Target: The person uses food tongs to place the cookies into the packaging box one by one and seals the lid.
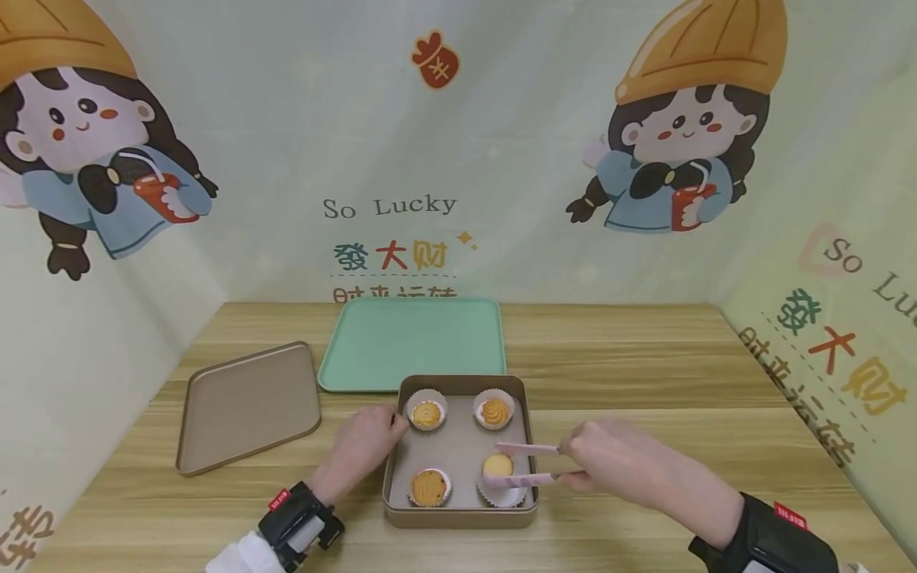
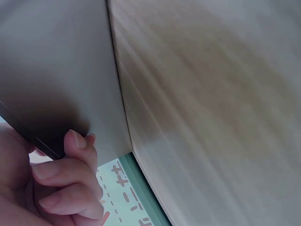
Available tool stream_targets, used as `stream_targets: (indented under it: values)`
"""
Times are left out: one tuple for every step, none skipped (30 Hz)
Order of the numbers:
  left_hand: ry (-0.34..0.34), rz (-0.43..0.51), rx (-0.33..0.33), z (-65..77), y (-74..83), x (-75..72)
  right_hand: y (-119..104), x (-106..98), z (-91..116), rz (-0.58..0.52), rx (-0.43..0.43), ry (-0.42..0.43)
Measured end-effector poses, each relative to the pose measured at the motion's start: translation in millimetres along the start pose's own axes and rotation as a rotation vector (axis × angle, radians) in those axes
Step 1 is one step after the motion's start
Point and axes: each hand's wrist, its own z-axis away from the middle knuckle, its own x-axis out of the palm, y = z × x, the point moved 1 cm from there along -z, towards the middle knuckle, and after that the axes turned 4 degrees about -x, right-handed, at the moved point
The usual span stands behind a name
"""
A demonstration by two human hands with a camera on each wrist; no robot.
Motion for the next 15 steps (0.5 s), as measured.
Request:
stream_targets:
  values:
    - [0.001, -0.003, 0.003, 0.0, 0.0, 0.2, -0.5, 0.2, -1.0, 0.001, -0.002, -0.011]
    - [0.001, -0.004, 0.006, -0.2, 0.1, 0.4, -0.7, 0.4, -1.8, 0.004, -0.006, -0.016]
    - [-0.001, -0.005, 0.01, -0.3, 0.1, 0.3, -0.9, 0.7, -2.7, 0.006, -0.01, -0.021]
    - [0.0, -0.007, 0.011, -0.5, 0.2, 0.3, -0.9, 1.0, -3.4, 0.01, -0.013, -0.024]
    - [0.0, -0.006, 0.009, -0.8, 0.2, 0.2, -0.8, 1.4, -4.1, 0.011, -0.017, -0.025]
    - [0.001, -0.008, 0.007, -1.0, 0.2, 0.2, -0.6, 1.6, -4.7, 0.011, -0.018, -0.029]
    - [0.002, -0.008, 0.005, -1.2, 0.3, 0.0, -0.2, 1.9, -5.4, 0.011, -0.021, -0.032]
    - [0.001, -0.007, 0.001, -1.3, 0.3, -0.2, 0.1, 2.2, -6.0, 0.017, -0.024, -0.033]
    - [0.001, -0.007, -0.001, -1.4, 0.4, -0.4, 0.3, 2.6, -6.5, 0.024, -0.024, -0.037]
    - [0.003, -0.006, -0.005, -1.3, 0.5, -0.7, 0.3, 3.0, -7.1, 0.029, -0.024, -0.042]
    - [0.002, -0.005, -0.005, -1.2, 0.5, -0.9, 0.2, 3.3, -7.6, 0.033, -0.028, -0.05]
    - [0.003, -0.006, -0.003, -1.0, 0.6, -1.0, 0.1, 3.7, -8.3, 0.037, -0.027, -0.06]
    - [0.001, -0.004, -0.001, -0.7, 0.7, -1.2, -0.2, 4.4, -9.0, 0.039, -0.028, -0.068]
    - [-0.002, -0.004, 0.001, -0.4, 0.8, -1.1, -0.6, 5.0, -9.6, 0.044, -0.026, -0.075]
    - [-0.005, -0.003, 0.002, -0.2, 0.8, -1.0, -1.1, 5.6, -10.1, 0.048, -0.025, -0.084]
